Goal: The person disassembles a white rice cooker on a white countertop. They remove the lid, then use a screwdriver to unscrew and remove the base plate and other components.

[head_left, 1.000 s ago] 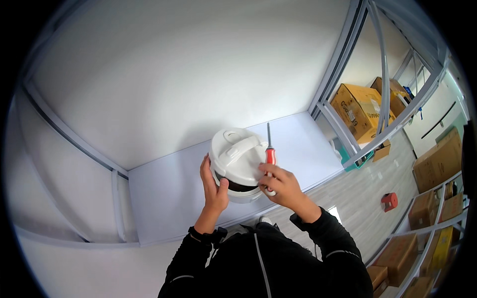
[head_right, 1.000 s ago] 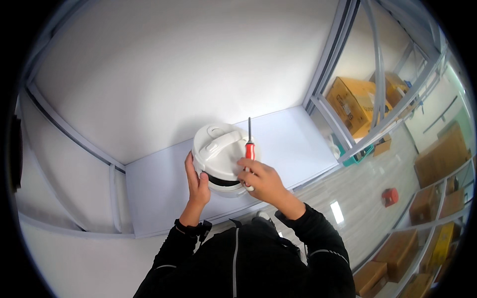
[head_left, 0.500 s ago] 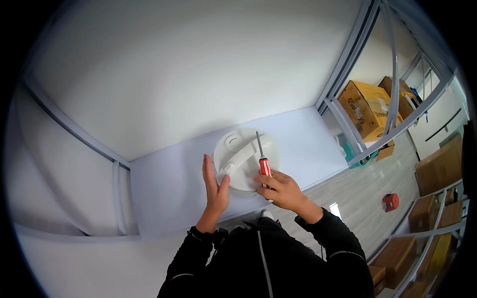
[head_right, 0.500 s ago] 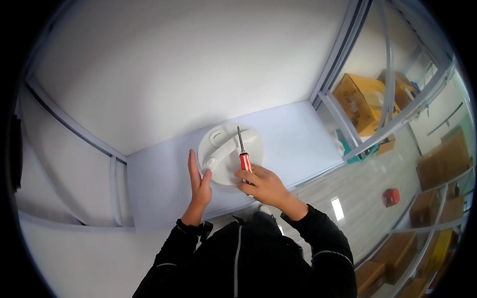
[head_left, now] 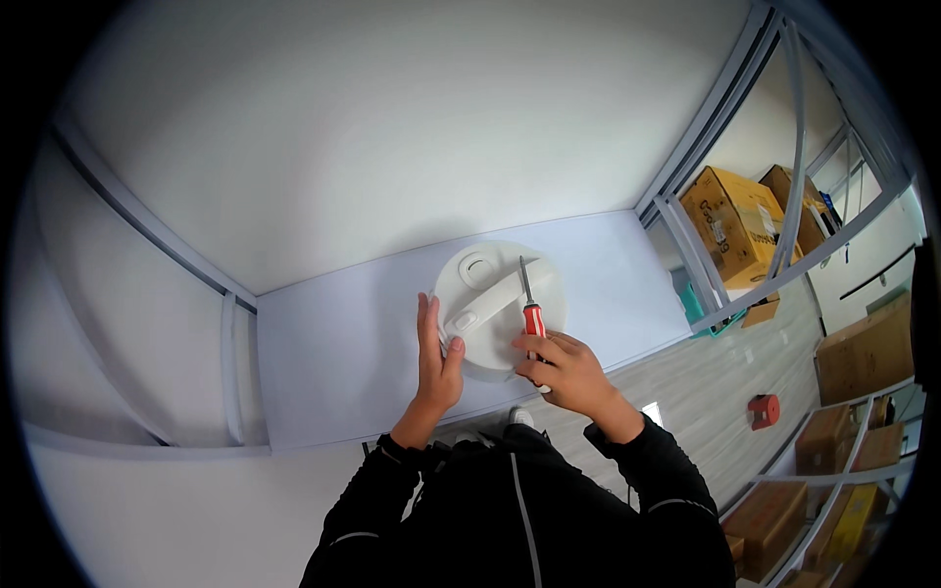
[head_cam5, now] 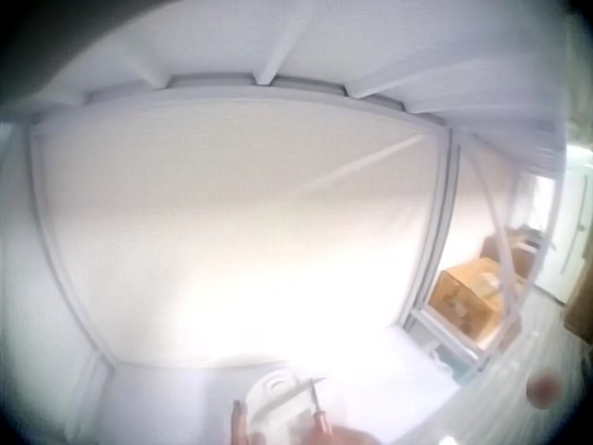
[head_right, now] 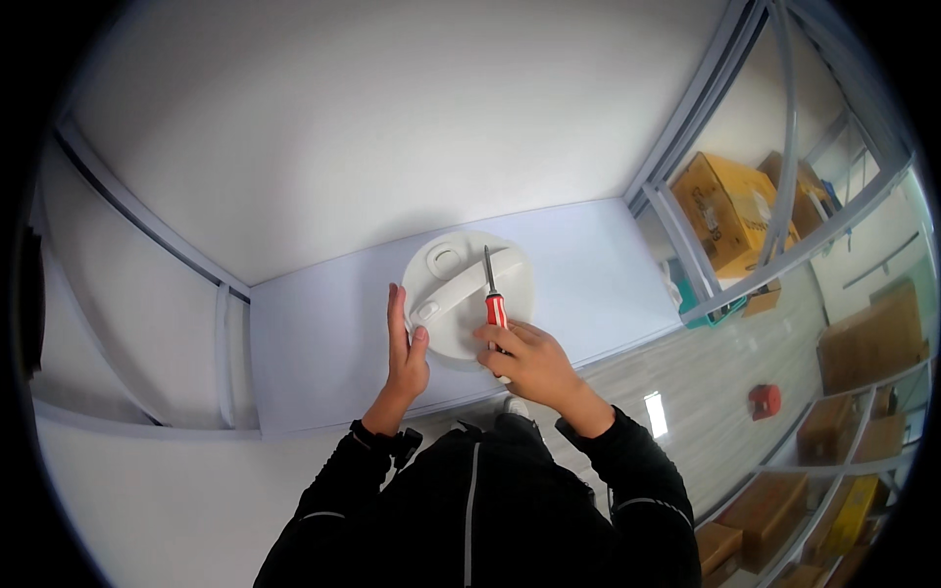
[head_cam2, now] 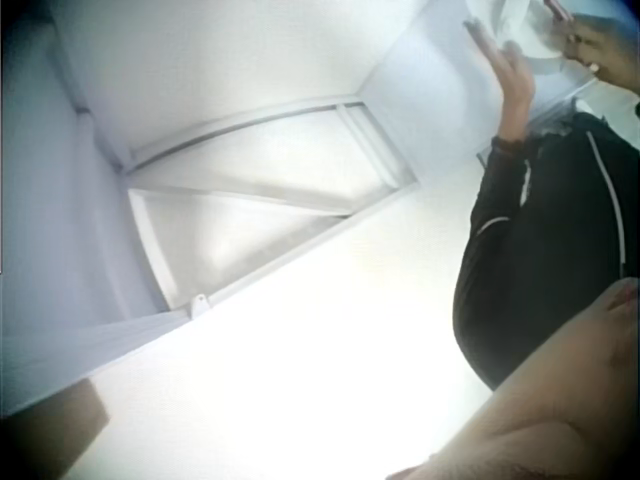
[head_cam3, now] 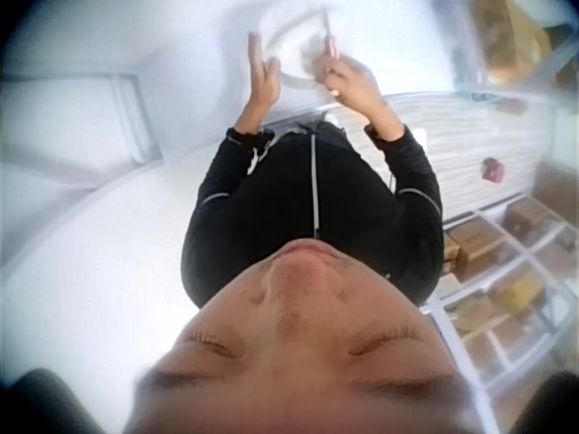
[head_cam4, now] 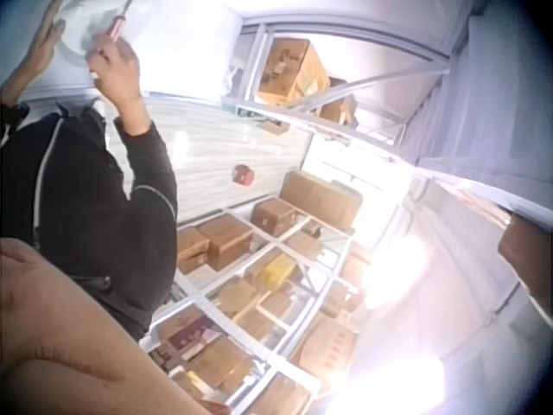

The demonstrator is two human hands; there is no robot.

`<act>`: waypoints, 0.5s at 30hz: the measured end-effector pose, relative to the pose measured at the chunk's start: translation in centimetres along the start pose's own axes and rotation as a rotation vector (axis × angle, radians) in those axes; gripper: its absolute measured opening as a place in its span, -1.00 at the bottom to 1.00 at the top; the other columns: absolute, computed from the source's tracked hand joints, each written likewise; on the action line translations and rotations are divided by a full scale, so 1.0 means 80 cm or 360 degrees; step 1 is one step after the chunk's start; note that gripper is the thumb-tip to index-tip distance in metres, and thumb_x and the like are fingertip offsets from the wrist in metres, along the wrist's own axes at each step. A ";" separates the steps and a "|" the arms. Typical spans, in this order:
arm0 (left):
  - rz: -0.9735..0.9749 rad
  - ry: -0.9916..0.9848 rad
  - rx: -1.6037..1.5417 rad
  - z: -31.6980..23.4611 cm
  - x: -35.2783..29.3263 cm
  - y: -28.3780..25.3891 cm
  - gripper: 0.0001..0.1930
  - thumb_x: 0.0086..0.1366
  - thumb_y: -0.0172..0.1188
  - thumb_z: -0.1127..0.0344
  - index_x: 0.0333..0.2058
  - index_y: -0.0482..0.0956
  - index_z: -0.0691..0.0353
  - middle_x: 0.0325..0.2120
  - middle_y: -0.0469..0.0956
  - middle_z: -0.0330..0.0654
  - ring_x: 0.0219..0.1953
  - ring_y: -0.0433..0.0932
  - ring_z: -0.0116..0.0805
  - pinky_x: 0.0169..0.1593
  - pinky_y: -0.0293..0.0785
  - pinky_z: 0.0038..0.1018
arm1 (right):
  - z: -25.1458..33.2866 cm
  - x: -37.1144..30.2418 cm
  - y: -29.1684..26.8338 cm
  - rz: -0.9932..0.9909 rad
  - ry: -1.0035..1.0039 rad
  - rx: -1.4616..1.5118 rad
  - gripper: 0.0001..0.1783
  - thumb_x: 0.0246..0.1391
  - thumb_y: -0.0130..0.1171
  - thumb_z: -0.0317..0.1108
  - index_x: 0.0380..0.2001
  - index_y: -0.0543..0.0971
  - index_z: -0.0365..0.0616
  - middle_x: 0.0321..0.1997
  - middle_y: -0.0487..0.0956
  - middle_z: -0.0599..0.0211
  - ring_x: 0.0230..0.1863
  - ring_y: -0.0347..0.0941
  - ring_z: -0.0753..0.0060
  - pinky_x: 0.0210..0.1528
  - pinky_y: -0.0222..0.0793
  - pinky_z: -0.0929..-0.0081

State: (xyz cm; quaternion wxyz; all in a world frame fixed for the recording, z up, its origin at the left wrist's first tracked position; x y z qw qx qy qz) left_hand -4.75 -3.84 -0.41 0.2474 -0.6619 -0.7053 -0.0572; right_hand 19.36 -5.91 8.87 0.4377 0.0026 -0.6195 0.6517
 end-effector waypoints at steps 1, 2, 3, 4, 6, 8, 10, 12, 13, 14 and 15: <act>0.0004 0.0022 0.0042 -0.001 0.000 -0.002 -0.27 0.58 -0.04 0.20 0.55 -0.06 0.42 0.60 -0.15 0.27 0.63 -0.11 0.13 0.61 -0.15 -0.06 | 0.000 0.000 0.000 0.0011 0.0000 -0.0006 -0.52 -0.34 0.46 -0.56 -0.24 0.59 0.03 0.14 0.60 0.41 0.00 0.67 0.09 -0.05 0.67 0.23; 0.0010 0.0043 0.0084 -0.002 0.001 -0.004 -0.28 0.58 -0.04 0.20 0.54 -0.04 0.42 0.59 -0.14 0.28 0.63 -0.10 0.14 0.61 -0.15 -0.05 | 0.000 0.000 -0.001 0.0022 0.0001 -0.0013 -0.52 -0.33 0.46 -0.56 -0.24 0.58 0.02 0.14 0.60 0.41 0.01 0.67 0.09 -0.06 0.67 0.23; 0.0002 0.0083 0.0065 0.001 0.001 -0.006 -0.28 0.58 -0.03 0.20 0.54 -0.02 0.43 0.59 -0.12 0.29 0.63 -0.09 0.15 0.61 -0.14 -0.05 | 0.000 0.003 -0.002 0.0052 -0.0008 -0.0003 -0.53 -0.33 0.45 -0.56 -0.24 0.58 0.03 0.14 0.60 0.41 0.01 0.67 0.09 -0.07 0.67 0.24; -0.0004 0.0122 0.0045 0.004 0.001 -0.007 -0.28 0.57 -0.01 0.20 0.53 0.00 0.43 0.58 -0.09 0.29 0.63 -0.07 0.16 0.60 -0.13 -0.06 | 0.002 0.005 -0.005 0.0083 -0.0016 0.0005 -0.53 -0.32 0.45 -0.57 -0.25 0.57 0.03 0.13 0.60 0.41 0.01 0.67 0.09 -0.07 0.67 0.24; -0.0015 0.0166 0.0033 0.008 0.000 -0.008 -0.28 0.55 0.04 0.20 0.52 0.03 0.43 0.57 -0.05 0.33 0.61 -0.03 0.21 0.59 -0.07 -0.05 | 0.003 0.009 -0.007 0.0118 -0.0041 0.0013 -0.54 -0.30 0.44 -0.58 -0.25 0.57 0.03 0.13 0.60 0.41 0.02 0.67 0.09 -0.08 0.67 0.24; -0.0023 0.0173 0.0046 0.008 -0.001 -0.006 -0.27 0.53 0.11 0.21 0.50 0.07 0.43 0.54 -0.01 0.39 0.58 0.04 0.30 0.56 0.03 -0.03 | 0.004 0.011 -0.007 0.0128 -0.0074 0.0012 -0.55 -0.29 0.42 -0.59 -0.25 0.56 0.03 0.12 0.60 0.41 0.04 0.67 0.08 -0.08 0.67 0.23; -0.0012 0.0160 0.0029 0.006 -0.001 -0.006 -0.27 0.52 0.12 0.22 0.50 0.08 0.45 0.55 -0.04 0.39 0.59 0.04 0.28 0.56 0.03 -0.05 | 0.005 0.011 -0.008 0.0143 -0.0059 0.0027 -0.55 -0.28 0.42 -0.59 -0.25 0.56 0.03 0.12 0.60 0.40 0.04 0.67 0.08 -0.08 0.67 0.23; -0.0018 0.0147 0.0024 0.005 -0.002 -0.006 -0.27 0.52 0.13 0.21 0.49 0.09 0.45 0.55 -0.04 0.39 0.58 0.05 0.29 0.56 0.04 -0.04 | 0.004 0.012 -0.008 0.0145 -0.0060 0.0027 -0.56 -0.28 0.41 -0.60 -0.25 0.56 0.03 0.13 0.60 0.40 0.05 0.67 0.08 -0.08 0.67 0.24; -0.0030 0.0140 0.0028 0.004 -0.001 -0.005 -0.27 0.51 0.15 0.20 0.49 0.10 0.44 0.55 -0.03 0.40 0.57 0.06 0.31 0.55 0.05 -0.03 | 0.004 0.013 -0.007 0.0140 -0.0069 0.0020 -0.56 -0.28 0.41 -0.59 -0.25 0.56 0.03 0.13 0.60 0.40 0.06 0.67 0.08 -0.08 0.67 0.24; -0.0042 0.0134 0.0033 0.004 -0.001 -0.006 -0.26 0.50 0.16 0.19 0.49 0.12 0.43 0.54 -0.03 0.41 0.57 0.08 0.32 0.55 0.06 -0.02 | 0.003 0.014 -0.007 0.0134 -0.0078 0.0013 -0.56 -0.28 0.42 -0.59 -0.25 0.57 0.03 0.13 0.60 0.40 0.06 0.66 0.08 -0.08 0.67 0.24; -0.0057 0.0126 0.0125 -0.001 0.001 -0.008 -0.28 0.48 0.19 0.17 0.47 0.18 0.41 0.53 0.01 0.41 0.55 0.10 0.32 0.54 0.07 0.00 | 0.003 0.014 -0.008 0.0121 -0.0071 0.0019 -0.55 -0.29 0.42 -0.59 -0.25 0.57 0.03 0.14 0.60 0.40 0.05 0.67 0.08 -0.08 0.67 0.23</act>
Point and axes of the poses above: each hand's wrist, its own x-axis towards the middle knuckle, its own y-axis out of the palm, z = x × y, the point moved 1 cm from there along x, towards the middle knuckle
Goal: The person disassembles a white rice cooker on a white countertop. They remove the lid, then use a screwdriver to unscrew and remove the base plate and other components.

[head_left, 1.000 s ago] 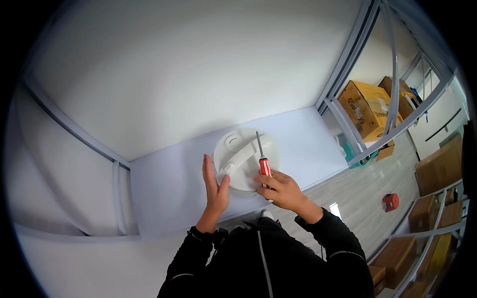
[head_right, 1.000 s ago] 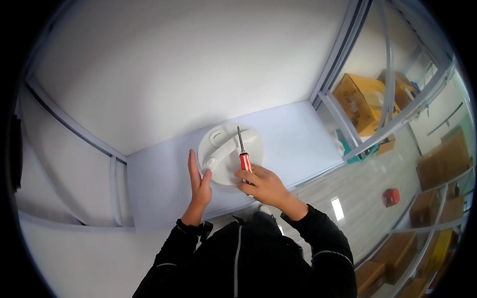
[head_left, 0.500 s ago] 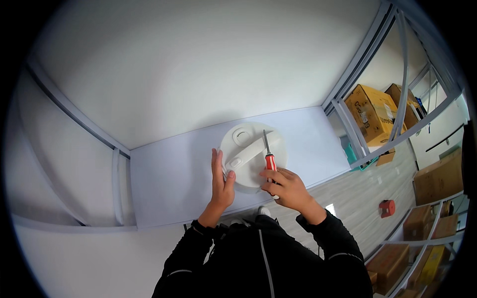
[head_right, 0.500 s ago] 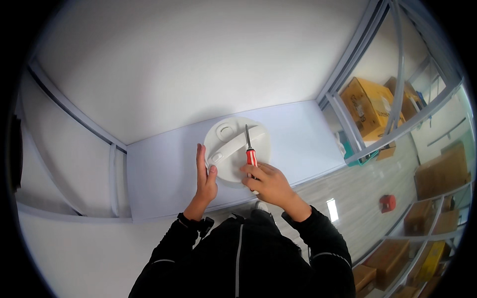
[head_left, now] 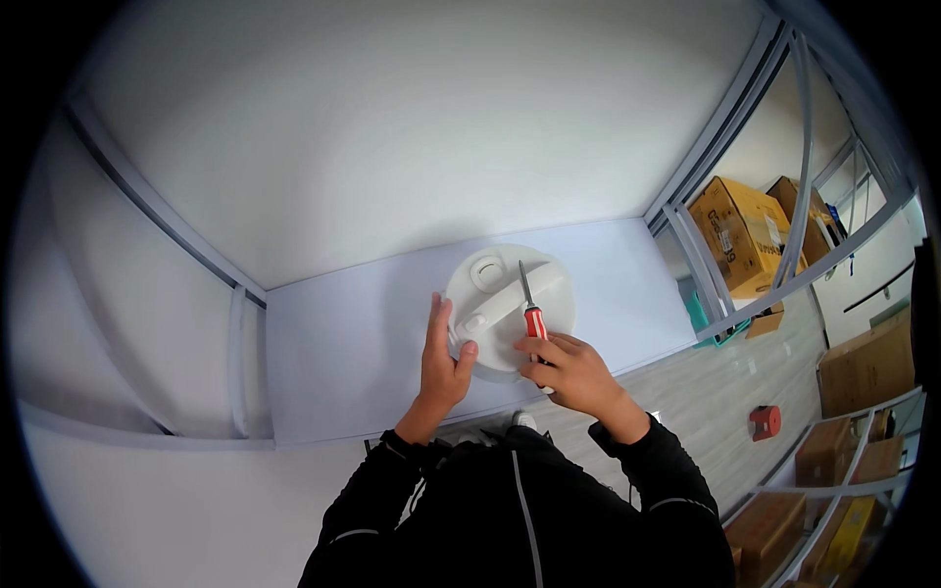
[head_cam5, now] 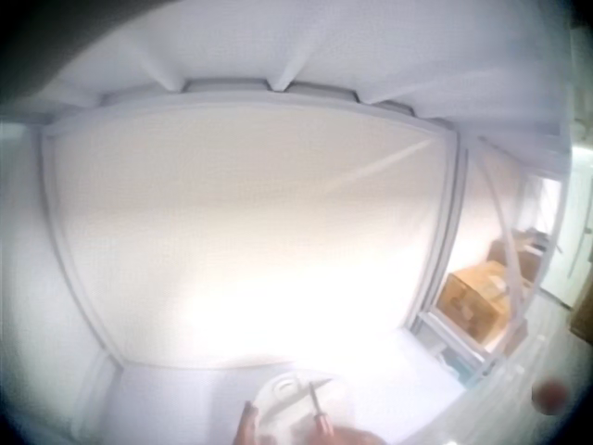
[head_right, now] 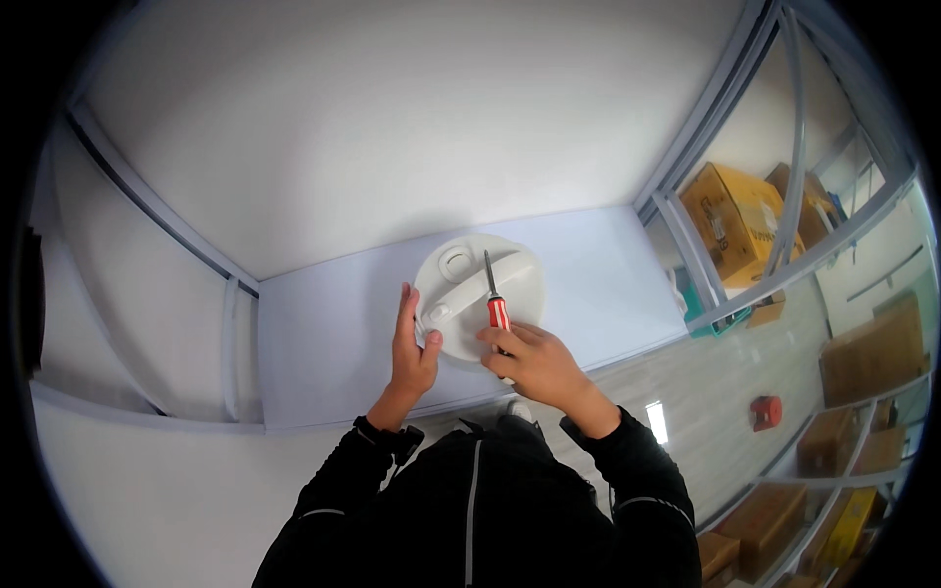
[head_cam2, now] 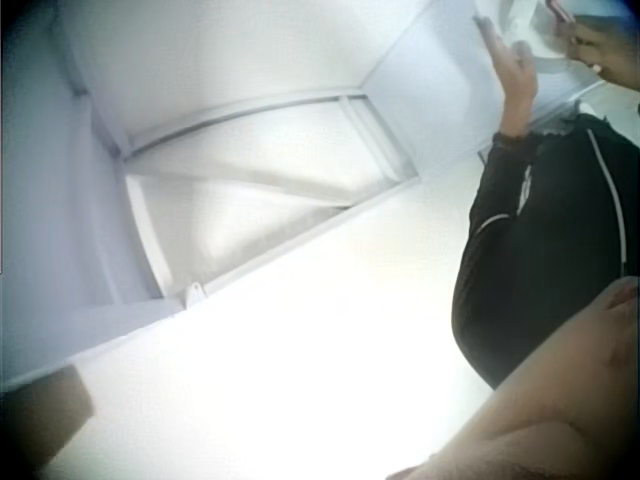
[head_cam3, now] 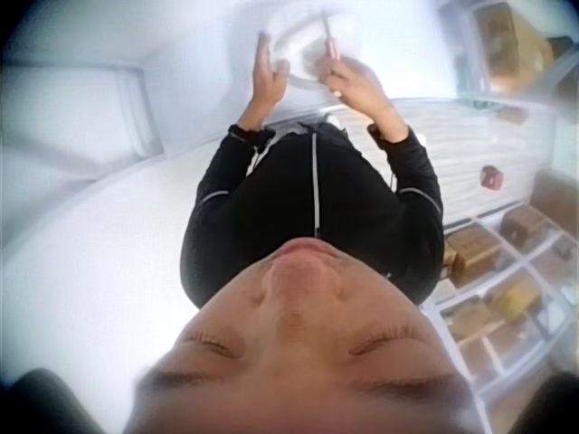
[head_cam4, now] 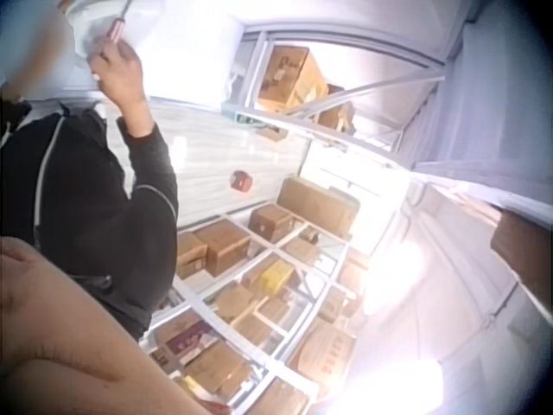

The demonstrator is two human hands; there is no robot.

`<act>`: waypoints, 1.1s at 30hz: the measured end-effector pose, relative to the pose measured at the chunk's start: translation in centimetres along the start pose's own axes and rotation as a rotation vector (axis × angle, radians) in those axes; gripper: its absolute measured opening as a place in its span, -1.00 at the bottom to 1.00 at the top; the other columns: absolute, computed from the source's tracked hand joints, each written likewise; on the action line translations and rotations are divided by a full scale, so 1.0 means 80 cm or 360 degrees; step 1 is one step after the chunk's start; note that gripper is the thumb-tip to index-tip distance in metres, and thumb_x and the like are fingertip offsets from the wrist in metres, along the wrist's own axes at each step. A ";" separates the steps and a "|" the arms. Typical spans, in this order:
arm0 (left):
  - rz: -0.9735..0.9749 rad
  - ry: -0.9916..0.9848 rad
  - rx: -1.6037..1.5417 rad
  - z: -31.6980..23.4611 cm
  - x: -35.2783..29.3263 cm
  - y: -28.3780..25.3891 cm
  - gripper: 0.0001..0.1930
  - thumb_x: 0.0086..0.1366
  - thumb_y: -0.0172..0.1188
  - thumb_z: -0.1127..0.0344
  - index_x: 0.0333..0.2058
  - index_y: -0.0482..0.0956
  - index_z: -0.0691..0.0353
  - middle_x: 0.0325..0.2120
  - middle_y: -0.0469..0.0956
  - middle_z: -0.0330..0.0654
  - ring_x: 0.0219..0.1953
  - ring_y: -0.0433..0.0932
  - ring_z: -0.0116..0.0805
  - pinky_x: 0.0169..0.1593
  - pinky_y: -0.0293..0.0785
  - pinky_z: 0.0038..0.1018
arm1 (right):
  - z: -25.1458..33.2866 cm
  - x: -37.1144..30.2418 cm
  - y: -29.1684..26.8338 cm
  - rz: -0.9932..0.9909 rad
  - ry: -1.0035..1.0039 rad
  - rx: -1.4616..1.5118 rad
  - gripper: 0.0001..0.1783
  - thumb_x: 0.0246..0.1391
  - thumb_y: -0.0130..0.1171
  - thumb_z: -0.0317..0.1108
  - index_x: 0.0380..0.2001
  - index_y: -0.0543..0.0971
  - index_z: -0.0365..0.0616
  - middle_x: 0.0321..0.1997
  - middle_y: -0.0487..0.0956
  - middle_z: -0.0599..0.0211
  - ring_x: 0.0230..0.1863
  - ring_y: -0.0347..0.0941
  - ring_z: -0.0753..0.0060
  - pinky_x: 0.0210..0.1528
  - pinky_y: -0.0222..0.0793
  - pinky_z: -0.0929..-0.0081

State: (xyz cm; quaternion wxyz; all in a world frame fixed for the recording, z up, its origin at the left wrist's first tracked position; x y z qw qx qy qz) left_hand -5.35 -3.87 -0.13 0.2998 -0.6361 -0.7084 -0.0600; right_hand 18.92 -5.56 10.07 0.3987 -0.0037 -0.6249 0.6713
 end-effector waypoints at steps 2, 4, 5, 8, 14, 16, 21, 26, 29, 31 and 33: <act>-0.0023 -0.0014 0.0185 -0.010 0.004 -0.006 -0.30 0.44 0.25 0.14 0.43 0.30 0.36 0.50 0.08 0.41 0.53 0.15 0.32 0.52 0.09 0.04 | -0.001 -0.001 -0.003 -0.0028 0.0014 0.0012 -0.55 -0.30 0.43 -0.57 -0.25 0.57 0.04 0.16 0.60 0.40 0.02 0.68 0.07 -0.09 0.67 0.22; -0.0016 0.0078 0.0444 -0.022 0.012 -0.017 -0.33 0.37 0.32 0.10 0.36 0.43 0.30 0.45 0.20 0.32 0.49 0.20 0.31 0.51 0.11 0.09 | -0.005 -0.006 -0.003 -0.0092 0.0044 0.0001 -0.53 -0.30 0.45 -0.58 -0.24 0.57 0.03 0.16 0.61 0.37 -0.02 0.69 0.06 -0.09 0.67 0.22; -0.0011 0.0125 0.0571 -0.028 0.017 -0.020 -0.34 0.33 0.36 0.08 0.32 0.49 0.27 0.43 0.26 0.28 0.47 0.22 0.30 0.50 0.11 0.11 | -0.007 -0.009 -0.004 -0.0124 0.0061 -0.0005 -0.53 -0.29 0.47 -0.58 -0.23 0.57 0.03 0.15 0.61 0.36 -0.04 0.69 0.05 -0.09 0.67 0.22; 0.0178 0.0263 0.0638 -0.048 0.039 -0.022 -0.40 0.23 0.45 0.11 0.20 0.59 0.24 0.32 0.40 0.11 0.43 0.24 0.28 0.49 0.11 0.14 | -0.011 -0.011 -0.014 -0.0362 0.0128 0.0017 -0.50 -0.25 0.46 -0.59 -0.16 0.57 -0.01 0.17 0.62 0.34 -0.12 0.65 0.11 -0.15 0.62 0.27; 0.0159 0.0162 0.0519 -0.038 0.054 -0.006 -0.49 0.14 0.54 0.16 -0.02 0.62 0.31 0.17 0.49 0.01 0.35 0.32 0.26 0.39 0.28 0.06 | -0.015 -0.022 -0.028 -0.0711 0.0282 0.0091 -0.37 -0.08 0.47 -0.71 0.05 0.47 -0.07 0.12 0.69 0.08 -0.03 0.72 -0.02 -0.05 0.68 0.23; 0.0205 0.0156 0.0578 -0.044 0.060 -0.006 -0.51 0.16 0.53 0.15 -0.04 0.63 0.33 0.17 0.47 0.03 0.34 0.31 0.26 0.38 0.29 0.06 | -0.019 -0.032 -0.032 -0.0720 0.0297 0.0047 -0.39 -0.07 0.46 -0.72 0.04 0.48 -0.08 0.12 0.69 0.08 -0.01 0.72 -0.03 -0.02 0.68 0.22; 0.0264 0.0195 0.0829 -0.067 0.080 0.009 -0.53 0.20 0.52 0.12 -0.07 0.65 0.36 0.21 0.42 0.08 0.33 0.28 0.25 0.36 0.31 0.04 | -0.017 -0.045 -0.039 -0.0661 0.0302 -0.0029 -0.45 -0.12 0.44 -0.72 -0.04 0.53 -0.10 0.13 0.68 0.14 0.00 0.70 0.00 -0.03 0.66 0.22; 0.0272 0.0024 0.0742 -0.064 0.080 0.017 -0.55 0.24 0.51 0.10 -0.11 0.65 0.39 0.24 0.40 0.10 0.34 0.27 0.23 0.34 0.33 -0.01 | -0.020 -0.056 -0.027 -0.0707 0.0305 -0.0091 -0.43 -0.32 0.42 -0.71 -0.13 0.57 -0.09 0.19 0.63 0.20 -0.04 0.64 0.08 -0.07 0.60 0.22; 0.0255 0.0019 0.0663 -0.061 0.076 0.013 -0.53 0.26 0.50 0.13 -0.06 0.64 0.42 0.29 0.33 0.11 0.38 0.24 0.32 0.37 0.33 0.07 | -0.024 -0.062 -0.022 -0.0739 0.0322 -0.0039 -0.43 -0.31 0.42 -0.71 -0.12 0.57 -0.09 0.18 0.63 0.20 -0.05 0.63 0.08 -0.07 0.59 0.22; 0.0117 0.0052 0.0514 -0.050 0.076 0.008 -0.55 0.27 0.48 0.16 -0.05 0.64 0.42 0.30 0.33 0.10 0.38 0.26 0.28 0.37 0.32 0.05 | -0.024 -0.065 -0.019 -0.0734 0.0354 -0.0015 -0.42 -0.30 0.43 -0.71 -0.12 0.57 -0.09 0.17 0.63 0.20 -0.03 0.63 0.06 -0.06 0.60 0.21; -0.0002 0.0054 0.0322 -0.046 0.077 0.000 -0.56 0.30 0.45 0.18 -0.02 0.62 0.43 0.31 0.33 0.09 0.38 0.29 0.22 0.38 0.32 0.01 | -0.023 -0.066 -0.019 -0.0745 0.0375 -0.0008 -0.44 -0.27 0.44 -0.71 -0.11 0.56 -0.09 0.16 0.63 0.19 -0.03 0.64 0.05 -0.05 0.61 0.21</act>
Point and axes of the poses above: each hand's wrist, its own x-axis towards the middle knuckle, its own y-axis out of the palm, z = x × y, the point moved 1 cm from there along x, towards the middle knuckle
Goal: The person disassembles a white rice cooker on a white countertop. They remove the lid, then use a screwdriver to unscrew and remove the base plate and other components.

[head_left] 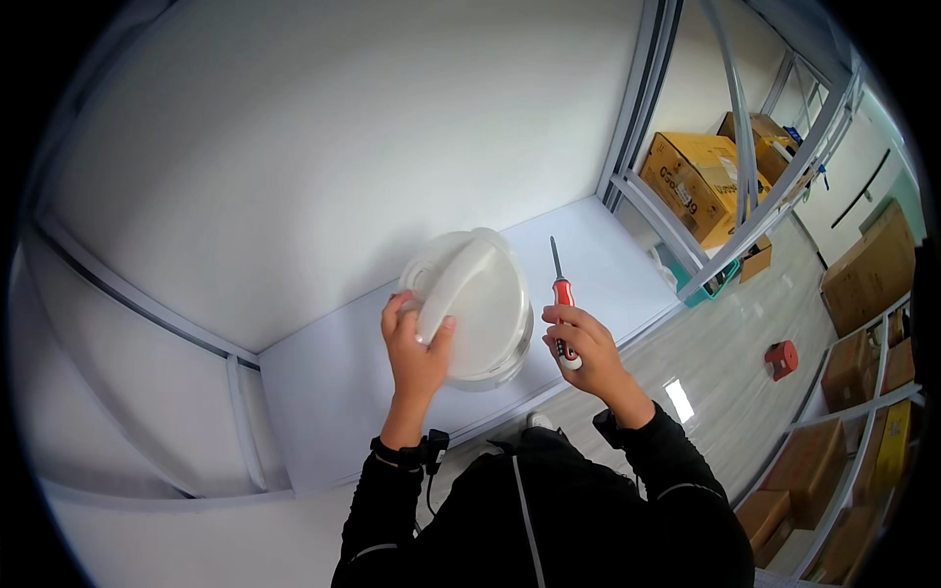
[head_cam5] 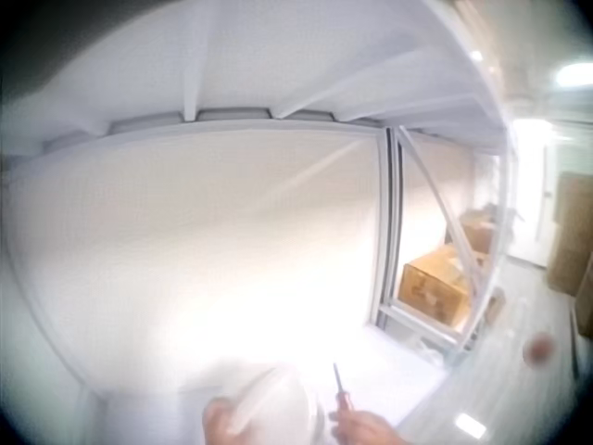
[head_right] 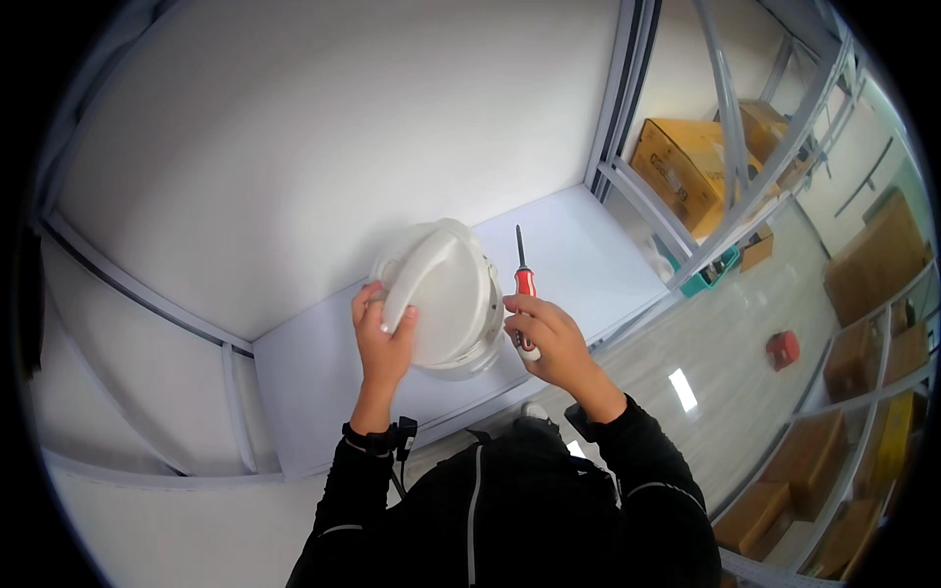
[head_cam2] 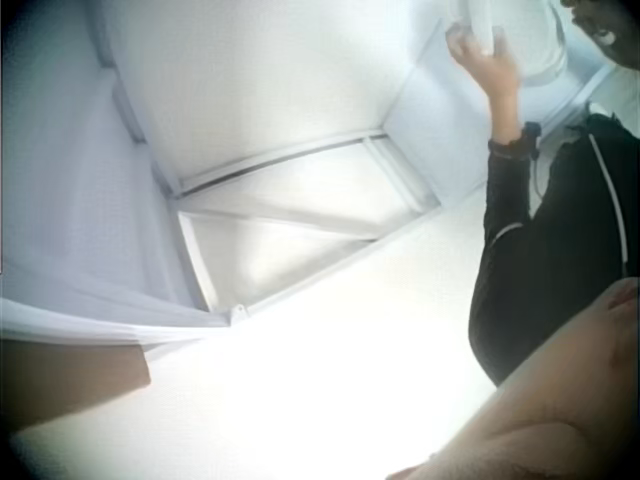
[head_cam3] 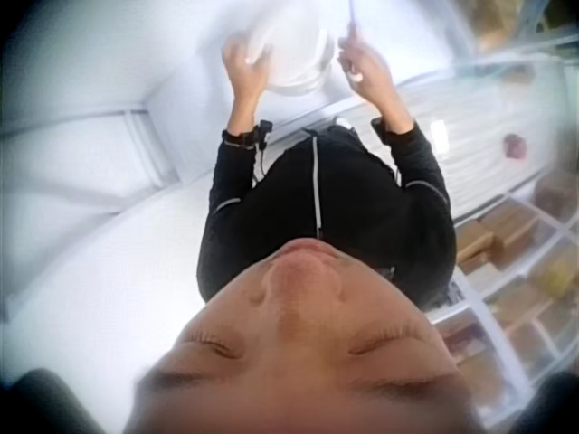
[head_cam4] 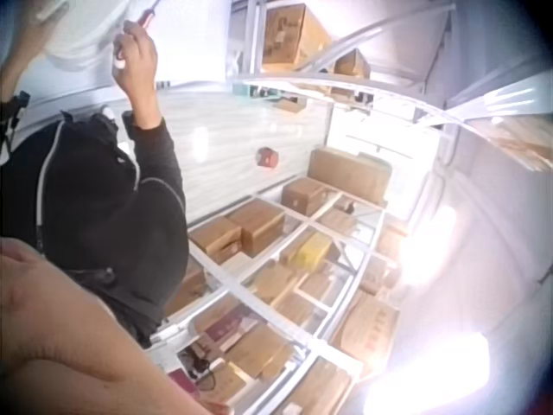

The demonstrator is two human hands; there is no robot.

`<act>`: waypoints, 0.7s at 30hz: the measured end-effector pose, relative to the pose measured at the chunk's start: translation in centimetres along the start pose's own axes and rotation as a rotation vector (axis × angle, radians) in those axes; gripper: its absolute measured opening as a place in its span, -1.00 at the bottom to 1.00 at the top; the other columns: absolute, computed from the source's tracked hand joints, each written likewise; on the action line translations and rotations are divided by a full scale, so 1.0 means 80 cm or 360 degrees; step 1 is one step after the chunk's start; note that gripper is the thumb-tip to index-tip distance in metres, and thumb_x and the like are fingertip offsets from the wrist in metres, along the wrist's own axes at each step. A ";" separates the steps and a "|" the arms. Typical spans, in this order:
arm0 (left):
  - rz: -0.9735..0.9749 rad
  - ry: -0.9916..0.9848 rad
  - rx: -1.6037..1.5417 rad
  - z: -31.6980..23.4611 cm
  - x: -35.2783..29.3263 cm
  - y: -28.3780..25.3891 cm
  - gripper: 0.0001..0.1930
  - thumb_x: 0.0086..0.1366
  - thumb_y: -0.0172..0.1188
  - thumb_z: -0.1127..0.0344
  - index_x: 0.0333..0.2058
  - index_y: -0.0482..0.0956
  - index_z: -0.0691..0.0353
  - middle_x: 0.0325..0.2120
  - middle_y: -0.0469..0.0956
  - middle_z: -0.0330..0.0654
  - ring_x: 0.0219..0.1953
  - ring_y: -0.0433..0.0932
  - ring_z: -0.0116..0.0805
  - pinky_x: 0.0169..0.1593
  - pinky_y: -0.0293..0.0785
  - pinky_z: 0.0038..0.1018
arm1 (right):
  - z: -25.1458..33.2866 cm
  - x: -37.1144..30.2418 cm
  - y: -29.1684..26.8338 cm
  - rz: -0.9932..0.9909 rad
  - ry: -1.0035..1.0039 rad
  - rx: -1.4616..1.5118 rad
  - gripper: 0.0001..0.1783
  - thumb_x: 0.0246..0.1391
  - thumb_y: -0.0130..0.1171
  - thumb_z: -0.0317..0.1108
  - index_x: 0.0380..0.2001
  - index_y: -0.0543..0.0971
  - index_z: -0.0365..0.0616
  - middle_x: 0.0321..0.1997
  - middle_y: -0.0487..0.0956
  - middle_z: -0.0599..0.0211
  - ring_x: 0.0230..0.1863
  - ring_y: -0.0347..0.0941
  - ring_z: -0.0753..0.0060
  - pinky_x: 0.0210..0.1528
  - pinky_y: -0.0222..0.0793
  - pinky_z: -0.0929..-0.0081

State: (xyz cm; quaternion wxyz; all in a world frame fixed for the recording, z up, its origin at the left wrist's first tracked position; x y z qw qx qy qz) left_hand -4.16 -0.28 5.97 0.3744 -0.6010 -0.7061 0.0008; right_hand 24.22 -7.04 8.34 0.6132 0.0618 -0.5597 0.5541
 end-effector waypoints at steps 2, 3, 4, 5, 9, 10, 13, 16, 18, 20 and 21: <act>-0.0097 -0.0039 -0.0234 -0.001 0.001 -0.012 -0.56 0.34 0.41 0.20 0.02 0.61 0.44 0.32 0.33 0.06 0.37 0.33 0.13 0.39 0.31 -0.05 | 0.001 0.000 -0.001 -0.0028 0.0011 -0.0011 -0.46 -0.22 0.45 -0.70 -0.11 0.55 -0.09 0.15 0.63 0.18 -0.03 0.65 0.04 -0.05 0.62 0.21; -0.0170 -0.0058 -0.0350 0.003 0.001 -0.021 -0.56 0.37 0.38 0.21 0.05 0.59 0.45 0.32 0.32 0.04 0.36 0.35 0.08 0.38 0.33 -0.09 | 0.001 0.001 -0.002 -0.0044 0.0009 0.0002 -0.47 -0.16 0.46 -0.71 -0.10 0.54 -0.10 0.14 0.63 0.16 0.00 0.66 0.05 -0.03 0.64 0.22; -0.0242 -0.0078 -0.0466 0.008 0.001 -0.031 -0.56 0.39 0.36 0.22 0.08 0.58 0.46 0.33 0.32 0.02 0.35 0.37 0.03 0.37 0.34 -0.14 | 0.002 0.002 -0.004 -0.0060 0.0007 0.0015 -0.48 -0.11 0.46 -0.72 -0.09 0.52 -0.10 0.14 0.62 0.13 0.02 0.68 0.05 -0.02 0.66 0.23; -0.0312 -0.0099 -0.0584 0.011 0.001 -0.037 -0.56 0.42 0.33 0.23 0.10 0.56 0.47 0.33 0.31 0.00 0.34 0.39 -0.03 0.36 0.35 -0.18 | 0.003 0.004 -0.005 -0.0076 0.0006 0.0026 -0.50 -0.05 0.46 -0.73 -0.07 0.51 -0.11 0.14 0.62 0.10 0.05 0.70 0.06 0.00 0.69 0.24; 0.0360 -0.0698 -0.2173 0.001 0.002 -0.050 -0.45 0.56 0.12 0.10 0.35 0.43 0.33 0.36 0.43 -0.01 0.31 0.52 -0.10 0.31 0.55 -0.22 | -0.003 0.015 -0.013 -0.0136 -0.0044 0.0045 -0.44 -0.06 0.47 -0.74 -0.03 0.47 -0.11 0.14 0.61 0.08 0.06 0.70 0.05 0.00 0.69 0.23; 0.0551 -0.0790 -0.2418 0.001 0.004 -0.042 -0.45 0.56 0.11 0.09 0.36 0.42 0.32 0.37 0.42 -0.01 0.32 0.52 -0.10 0.31 0.55 -0.22 | -0.005 0.017 -0.015 -0.0136 -0.0055 0.0067 -0.42 -0.06 0.48 -0.74 -0.03 0.46 -0.11 0.15 0.61 0.08 0.07 0.70 0.05 -0.01 0.70 0.23; 0.0862 -0.0890 -0.2694 -0.014 0.006 0.005 -0.43 0.57 0.10 0.07 0.38 0.39 0.31 0.38 0.41 -0.01 0.33 0.50 -0.09 0.32 0.55 -0.20 | -0.020 0.014 -0.026 -0.0125 -0.0021 0.0098 -0.43 -0.02 0.51 -0.64 0.00 0.45 -0.11 0.16 0.59 0.06 0.11 0.67 0.02 0.04 0.66 0.21; 0.1007 -0.0914 -0.2670 -0.034 0.004 0.060 -0.41 0.57 0.08 0.04 0.40 0.36 0.29 0.40 0.39 -0.01 0.35 0.49 -0.08 0.32 0.55 -0.17 | -0.041 0.009 -0.048 -0.0191 0.0108 0.0136 -0.48 0.01 0.55 -0.47 -0.02 0.48 -0.15 0.17 0.56 0.01 0.05 0.62 0.04 0.00 0.60 0.23; 0.1072 -0.0945 -0.2610 -0.046 -0.003 0.094 -0.40 0.58 0.07 0.03 0.41 0.34 0.29 0.41 0.38 -0.01 0.36 0.48 -0.08 0.33 0.54 -0.16 | -0.062 0.000 -0.071 -0.0206 0.0226 0.0198 -0.49 0.03 0.57 -0.38 -0.03 0.49 -0.17 0.16 0.53 0.00 -0.01 0.57 0.09 -0.05 0.54 0.28; 0.1120 -0.0969 -0.2534 -0.061 -0.009 0.128 -0.39 0.58 0.06 0.02 0.43 0.31 0.28 0.42 0.37 -0.01 0.37 0.47 -0.08 0.33 0.54 -0.15 | -0.090 -0.017 -0.098 -0.0167 0.0355 0.0288 -0.48 0.06 0.56 -0.31 -0.02 0.48 -0.16 0.13 0.51 0.01 -0.05 0.52 0.16 -0.08 0.48 0.34; 0.1131 -0.0976 -0.2492 -0.068 -0.011 0.143 -0.38 0.58 0.05 0.01 0.43 0.30 0.27 0.42 0.37 -0.02 0.37 0.47 -0.08 0.33 0.54 -0.14 | -0.102 -0.022 -0.111 -0.0161 0.0379 0.0325 -0.50 0.07 0.55 -0.32 -0.02 0.49 -0.16 0.10 0.52 0.04 -0.09 0.50 0.19 -0.09 0.46 0.36</act>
Point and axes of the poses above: each hand's wrist, its own x-axis towards the middle knuckle, its own y-axis out of the palm, z = x × y, the point moved 1 cm from there along x, towards the middle knuckle
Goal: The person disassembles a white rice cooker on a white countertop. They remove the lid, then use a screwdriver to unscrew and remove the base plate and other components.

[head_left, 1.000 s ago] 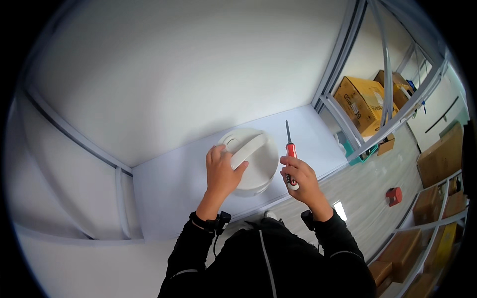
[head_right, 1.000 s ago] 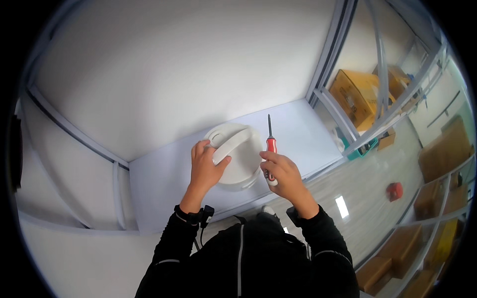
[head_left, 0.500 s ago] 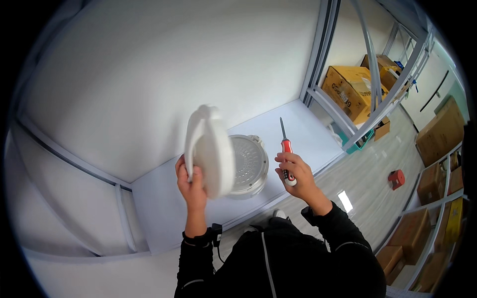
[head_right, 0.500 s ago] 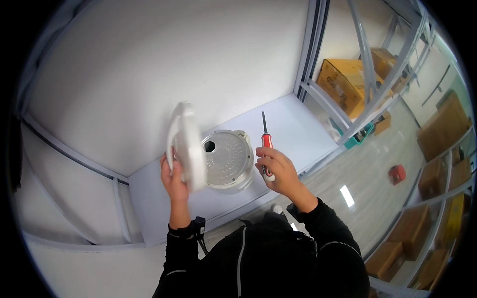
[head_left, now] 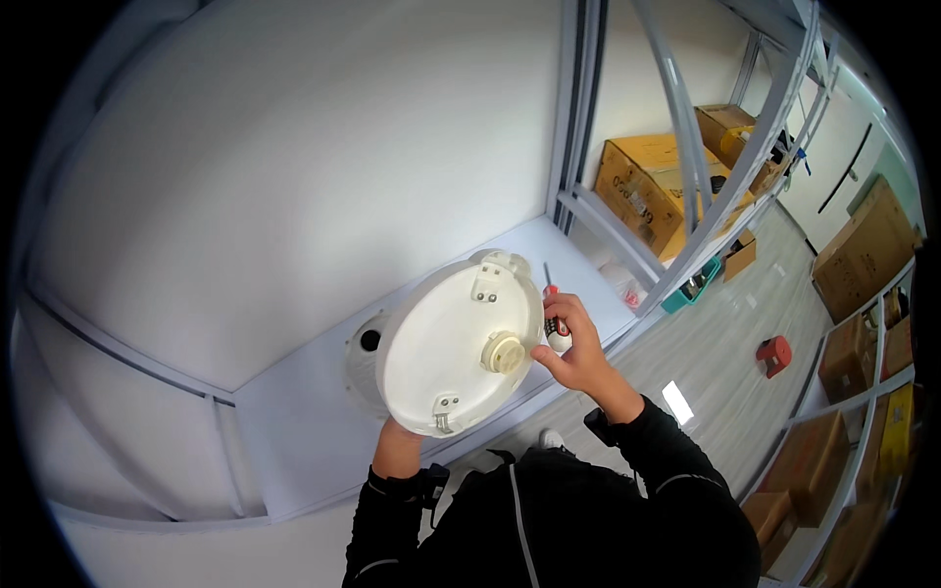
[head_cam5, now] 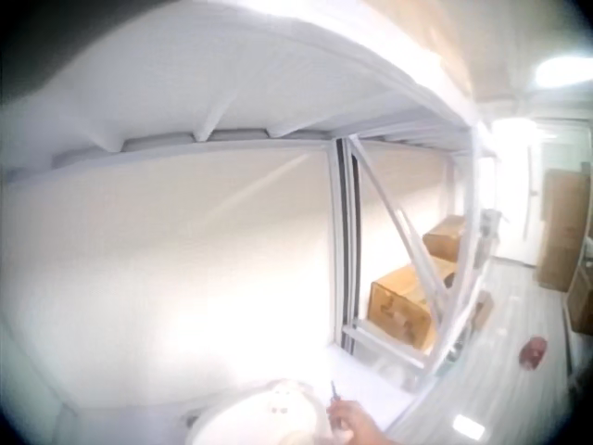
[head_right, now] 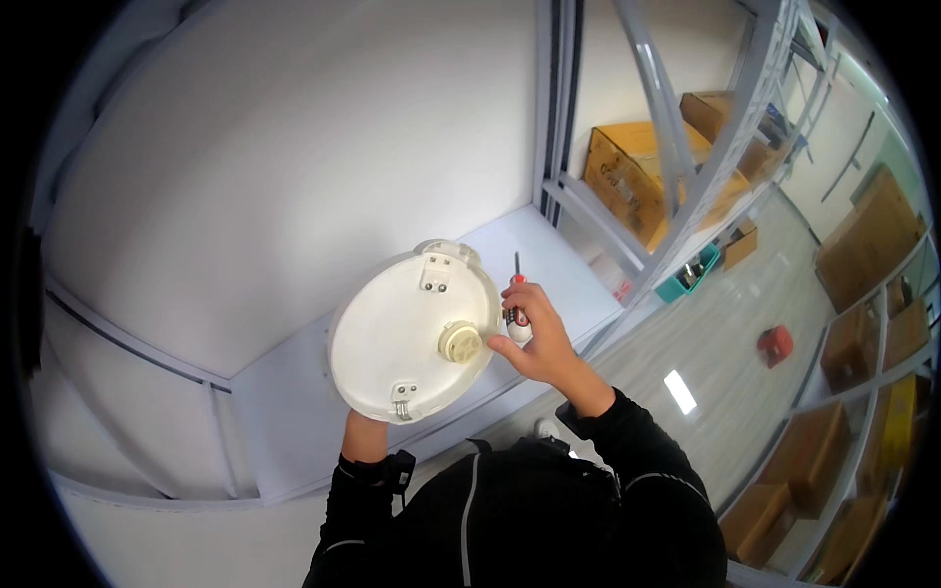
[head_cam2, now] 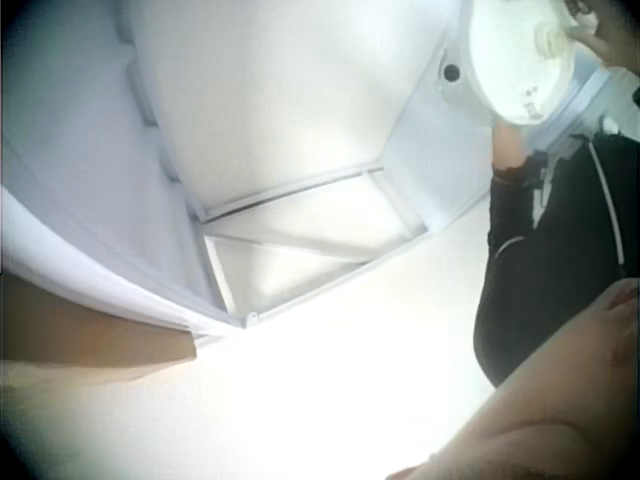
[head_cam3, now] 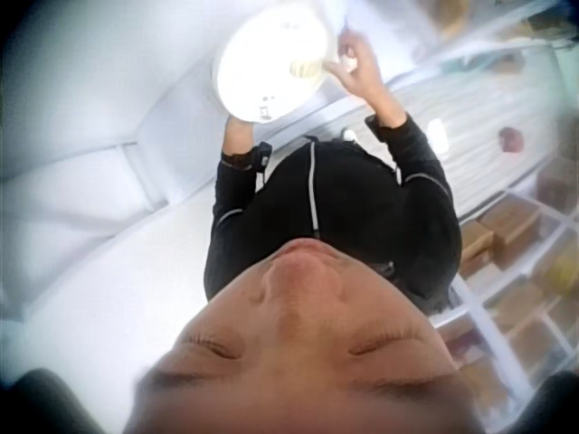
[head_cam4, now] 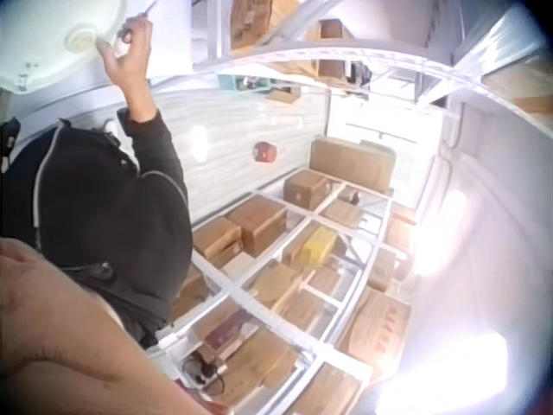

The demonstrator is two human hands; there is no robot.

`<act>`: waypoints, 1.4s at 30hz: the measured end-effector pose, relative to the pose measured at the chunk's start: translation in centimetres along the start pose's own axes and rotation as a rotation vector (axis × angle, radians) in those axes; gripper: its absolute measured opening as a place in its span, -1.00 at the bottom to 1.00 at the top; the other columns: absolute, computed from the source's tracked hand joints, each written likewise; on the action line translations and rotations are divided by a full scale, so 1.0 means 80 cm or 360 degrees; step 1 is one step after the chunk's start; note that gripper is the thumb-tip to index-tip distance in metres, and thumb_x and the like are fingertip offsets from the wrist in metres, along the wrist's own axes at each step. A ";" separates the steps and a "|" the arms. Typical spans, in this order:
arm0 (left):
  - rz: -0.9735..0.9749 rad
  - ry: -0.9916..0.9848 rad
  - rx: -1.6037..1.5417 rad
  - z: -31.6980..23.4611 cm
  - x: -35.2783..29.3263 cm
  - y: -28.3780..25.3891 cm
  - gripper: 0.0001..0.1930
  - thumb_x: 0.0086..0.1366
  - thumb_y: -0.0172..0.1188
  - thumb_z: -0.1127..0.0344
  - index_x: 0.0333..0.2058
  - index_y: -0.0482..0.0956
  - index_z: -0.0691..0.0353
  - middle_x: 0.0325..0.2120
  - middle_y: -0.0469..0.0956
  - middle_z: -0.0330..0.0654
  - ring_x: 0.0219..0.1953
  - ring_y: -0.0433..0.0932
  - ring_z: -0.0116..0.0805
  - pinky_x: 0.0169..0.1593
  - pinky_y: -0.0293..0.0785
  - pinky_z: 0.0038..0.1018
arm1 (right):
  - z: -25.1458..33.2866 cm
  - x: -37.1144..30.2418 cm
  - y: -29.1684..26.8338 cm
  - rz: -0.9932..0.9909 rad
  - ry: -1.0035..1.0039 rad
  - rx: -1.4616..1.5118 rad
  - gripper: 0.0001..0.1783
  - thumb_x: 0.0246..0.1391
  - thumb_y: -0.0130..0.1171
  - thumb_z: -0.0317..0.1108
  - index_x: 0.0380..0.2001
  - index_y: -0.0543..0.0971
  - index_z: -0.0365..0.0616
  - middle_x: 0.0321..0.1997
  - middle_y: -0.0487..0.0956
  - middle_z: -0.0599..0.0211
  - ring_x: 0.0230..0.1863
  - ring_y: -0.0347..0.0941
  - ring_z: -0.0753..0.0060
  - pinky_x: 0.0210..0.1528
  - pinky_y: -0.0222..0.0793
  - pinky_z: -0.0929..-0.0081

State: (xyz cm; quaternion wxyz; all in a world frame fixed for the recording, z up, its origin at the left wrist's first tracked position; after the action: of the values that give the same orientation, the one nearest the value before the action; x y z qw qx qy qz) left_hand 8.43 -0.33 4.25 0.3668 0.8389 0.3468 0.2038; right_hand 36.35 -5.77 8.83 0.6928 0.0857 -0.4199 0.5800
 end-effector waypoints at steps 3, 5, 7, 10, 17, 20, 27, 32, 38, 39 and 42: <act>-0.0074 -0.0008 0.0126 0.037 0.032 0.016 -0.36 0.59 0.04 -0.01 0.45 0.27 0.26 0.43 0.35 -0.02 0.39 0.45 -0.07 0.34 0.54 -0.12 | -0.028 0.001 -0.045 0.0020 0.0081 0.0073 -0.55 0.10 0.51 -0.36 -0.04 0.49 -0.16 0.04 0.53 0.10 -0.15 0.45 0.25 -0.11 0.42 0.41; -0.0139 -0.0006 0.0213 0.061 0.047 0.021 -0.35 0.59 0.03 -0.03 0.47 0.25 0.25 0.44 0.34 -0.02 0.40 0.44 -0.07 0.34 0.54 -0.10 | -0.046 0.006 -0.070 0.0038 0.0127 0.0069 -0.60 0.11 0.47 -0.39 -0.06 0.50 -0.16 0.01 0.55 0.13 -0.16 0.45 0.26 -0.09 0.42 0.39; -0.0255 0.0008 0.0266 0.086 0.061 0.024 -0.34 0.60 0.02 -0.04 0.48 0.23 0.24 0.45 0.33 -0.02 0.41 0.43 -0.06 0.35 0.54 -0.09 | -0.076 0.002 -0.091 0.0030 0.0322 0.0196 -0.63 0.10 0.42 -0.46 -0.07 0.50 -0.15 0.02 0.56 0.14 -0.07 0.50 0.23 -0.03 0.42 0.36; -0.0512 0.0039 0.0200 0.125 0.067 0.020 -0.32 0.61 0.00 -0.06 0.50 0.20 0.23 0.47 0.32 -0.02 0.43 0.42 -0.06 0.35 0.54 -0.07 | -0.119 0.003 -0.115 0.0105 0.0413 0.0154 -0.65 0.07 0.37 -0.53 -0.09 0.50 -0.15 -0.01 0.57 0.15 -0.07 0.54 0.19 -0.01 0.44 0.34; -0.1333 -0.0134 0.0271 0.162 0.076 0.036 -0.40 0.62 -0.01 0.00 0.45 0.28 0.23 0.31 0.50 -0.02 0.28 0.56 0.03 0.27 0.55 0.05 | -0.182 0.001 -0.117 0.0366 0.0311 0.0022 -0.67 0.11 0.37 -0.49 -0.09 0.50 -0.11 -0.05 0.57 0.12 -0.09 0.57 -0.04 -0.05 0.51 0.25; -0.1491 0.0139 0.0640 0.185 0.087 0.010 -0.59 0.56 0.12 0.29 0.27 0.41 0.32 0.13 0.59 -0.02 0.07 0.68 -0.10 0.02 0.73 -0.13 | -0.209 0.006 -0.101 0.0461 0.0313 -0.0021 -0.68 0.14 0.39 -0.42 -0.07 0.51 -0.08 -0.04 0.59 0.14 -0.10 0.59 -0.07 -0.10 0.53 0.20; -0.1704 0.0266 0.0695 0.207 0.101 -0.020 -0.58 0.49 0.12 0.45 0.27 0.38 0.40 0.09 0.58 0.02 0.03 0.70 -0.13 -0.04 0.77 -0.19 | -0.188 0.022 -0.137 0.0483 0.0179 -0.0584 -0.69 0.09 0.46 -0.29 -0.14 0.58 -0.05 -0.08 0.68 0.31 -0.25 0.61 0.00 -0.23 0.54 0.25; -0.1778 0.0210 0.0603 0.225 0.122 -0.032 -0.58 0.47 0.12 0.44 0.26 0.38 0.39 0.10 0.56 0.03 0.03 0.69 -0.09 -0.04 0.77 -0.17 | -0.180 0.024 -0.151 0.0544 0.0272 -0.0033 -0.74 0.04 0.39 -0.46 -0.17 0.60 -0.11 -0.14 0.65 0.21 -0.26 0.57 -0.02 -0.22 0.52 0.20; -0.1637 0.0163 0.0653 0.251 0.139 -0.046 -0.63 0.45 0.18 0.38 0.17 0.42 0.34 0.01 0.59 -0.01 -0.07 0.71 -0.17 -0.18 0.78 -0.21 | -0.251 -0.018 -0.107 0.0654 0.0577 -0.0086 -0.76 0.05 0.35 -0.48 -0.16 0.63 -0.11 -0.14 0.62 0.04 -0.16 0.59 -0.14 -0.12 0.53 0.09; -0.1658 0.0175 0.0666 0.254 0.139 -0.048 -0.63 0.45 0.19 0.38 0.16 0.42 0.34 0.00 0.59 -0.02 -0.08 0.71 -0.18 -0.20 0.77 -0.22 | -0.254 -0.020 -0.100 0.0678 0.0652 -0.0179 -0.75 0.05 0.36 -0.45 -0.16 0.64 -0.08 -0.12 0.61 0.02 -0.13 0.60 -0.18 -0.08 0.54 0.07; -0.1717 0.0188 0.0717 0.263 0.139 -0.050 -0.63 0.43 0.22 0.36 0.14 0.43 0.34 -0.03 0.60 -0.04 -0.12 0.70 -0.20 -0.24 0.76 -0.24 | -0.260 -0.026 -0.079 0.0814 0.0765 -0.0362 -0.67 0.05 0.46 -0.23 -0.14 0.67 -0.09 -0.12 0.63 0.03 -0.11 0.63 -0.17 -0.06 0.58 0.06</act>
State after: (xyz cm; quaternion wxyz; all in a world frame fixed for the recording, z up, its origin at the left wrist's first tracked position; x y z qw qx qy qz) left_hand 26.80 -0.21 -11.40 0.2112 0.5883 0.7793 -0.0440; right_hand 51.94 3.32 -3.44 0.6093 -0.2384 -0.3147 0.6876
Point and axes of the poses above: each hand's wrist, its own x-axis towards the middle knuckle, its own y-axis out of the palm, z = x × y, the point moved 1 cm from there along x, towards the middle knuckle
